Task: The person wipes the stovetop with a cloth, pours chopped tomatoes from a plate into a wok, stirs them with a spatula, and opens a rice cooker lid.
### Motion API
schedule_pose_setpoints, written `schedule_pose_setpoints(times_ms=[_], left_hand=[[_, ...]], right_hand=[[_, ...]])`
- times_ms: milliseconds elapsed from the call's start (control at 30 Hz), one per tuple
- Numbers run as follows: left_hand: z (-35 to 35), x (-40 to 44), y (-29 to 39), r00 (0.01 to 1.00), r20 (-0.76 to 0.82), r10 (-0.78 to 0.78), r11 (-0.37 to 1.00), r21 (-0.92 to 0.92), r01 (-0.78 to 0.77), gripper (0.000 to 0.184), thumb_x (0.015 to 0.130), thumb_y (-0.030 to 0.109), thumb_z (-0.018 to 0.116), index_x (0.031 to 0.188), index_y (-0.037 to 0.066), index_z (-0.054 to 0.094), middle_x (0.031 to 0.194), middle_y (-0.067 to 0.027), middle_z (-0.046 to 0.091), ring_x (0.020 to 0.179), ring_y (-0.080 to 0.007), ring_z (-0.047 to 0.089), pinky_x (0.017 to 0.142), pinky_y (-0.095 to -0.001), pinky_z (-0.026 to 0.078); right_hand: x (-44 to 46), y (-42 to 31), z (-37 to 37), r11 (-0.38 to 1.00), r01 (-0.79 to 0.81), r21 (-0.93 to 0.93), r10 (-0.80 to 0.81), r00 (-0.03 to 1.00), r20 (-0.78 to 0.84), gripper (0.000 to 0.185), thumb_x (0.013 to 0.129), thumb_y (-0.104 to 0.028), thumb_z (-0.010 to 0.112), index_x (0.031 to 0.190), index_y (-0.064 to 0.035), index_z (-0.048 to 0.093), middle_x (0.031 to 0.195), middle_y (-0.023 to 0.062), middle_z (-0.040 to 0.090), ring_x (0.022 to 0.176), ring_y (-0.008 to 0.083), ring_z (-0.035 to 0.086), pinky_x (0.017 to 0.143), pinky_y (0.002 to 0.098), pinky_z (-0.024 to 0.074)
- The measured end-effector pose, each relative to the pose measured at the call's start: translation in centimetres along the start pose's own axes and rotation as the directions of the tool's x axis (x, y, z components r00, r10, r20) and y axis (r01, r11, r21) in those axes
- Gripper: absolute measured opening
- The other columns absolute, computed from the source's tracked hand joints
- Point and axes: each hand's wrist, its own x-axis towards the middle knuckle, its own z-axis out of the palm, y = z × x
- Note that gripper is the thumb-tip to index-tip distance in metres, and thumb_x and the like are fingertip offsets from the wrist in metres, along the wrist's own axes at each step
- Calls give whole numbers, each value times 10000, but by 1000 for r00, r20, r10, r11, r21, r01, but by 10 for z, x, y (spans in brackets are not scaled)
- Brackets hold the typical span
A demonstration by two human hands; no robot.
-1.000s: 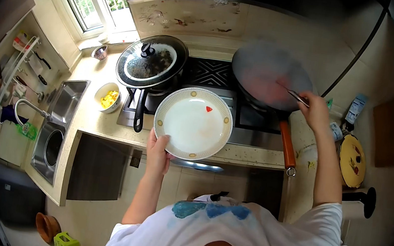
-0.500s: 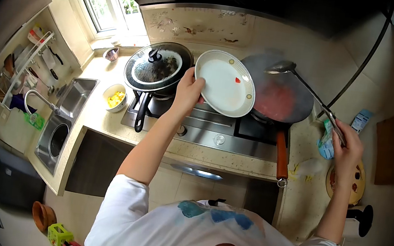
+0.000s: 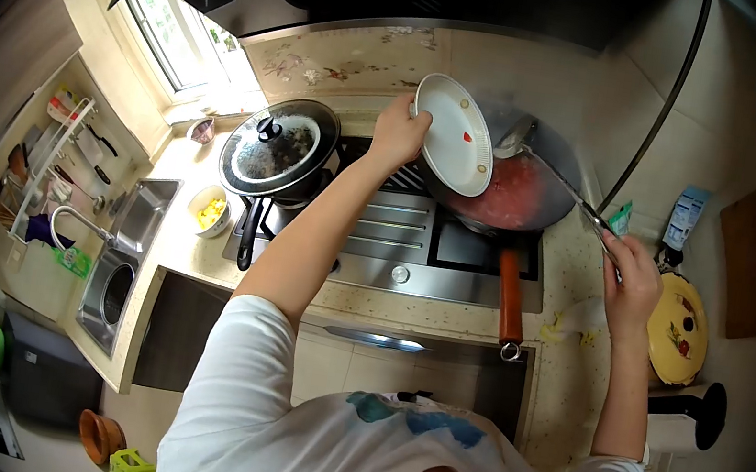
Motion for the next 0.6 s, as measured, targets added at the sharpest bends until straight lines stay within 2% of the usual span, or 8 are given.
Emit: schedule_pose_setpoints(times_ms=[33,100,167,200,267,433,500,600], left_hand=[[2,0,2,1000,1,0,1000,4,0,435,736,206,481,1111,-14,506,794,-218,613,718,-326,611,682,-388,475],[5,-1,8,998,25,-50,999,24,49,439,733,222,477,1099,-18,514,922,-256,593,905,-388,562,824,-417,421],[12,4,3,1000,26,-15,999,40,14,438,733,218,477,1100,-18,513,929,-260,590,905,-387,563,820,-421,423],[14,4,3,1000,23,2,999,50,-3,437,733,215,478,1101,-18,513,933,-262,588,905,-387,563,819,-422,425],[17,5,3,999,27,18,998,57,-20,437,734,212,479,1106,-17,509,939,-265,586,907,-391,562,821,-425,424],[18,-1,9,1000,9,-4,996,84,3,420,747,194,469,1109,-16,502,943,-269,582,915,-396,556,825,-428,422],[17,-8,15,989,-37,144,975,174,-135,402,761,172,450,1117,-11,490,927,-275,581,905,-406,553,815,-440,421],[13,-16,26,996,6,88,964,253,-86,394,768,153,435,1127,-6,471,908,-280,580,885,-419,550,807,-454,419]], right_hand=[[-1,3,1,1000,16,-15,-17,999,-28,287,662,33,657,928,-72,637,847,98,595,680,249,577,583,304,458],[-1,6,4,999,25,-26,-26,998,-54,279,665,25,657,926,-71,637,853,94,595,683,248,577,582,304,457],[1,3,6,994,-12,112,18,998,-54,268,669,19,652,922,-69,637,863,94,596,703,254,579,585,306,456],[1,5,8,993,-14,116,20,998,-55,268,669,19,652,922,-69,637,863,94,596,703,254,579,585,306,456],[0,8,13,999,46,25,-45,999,-26,278,667,22,649,925,-80,637,872,94,595,715,260,579,599,312,458],[-3,21,10,1000,13,23,-13,1000,-3,293,672,17,646,938,-103,638,875,93,592,724,266,577,616,326,458],[0,22,7,1000,-1,19,1,1000,9,297,674,16,645,943,-109,639,878,93,592,725,268,576,620,330,458],[5,21,6,1000,11,0,-11,1000,3,266,698,13,649,946,-85,633,859,116,602,702,259,587,596,306,462]])
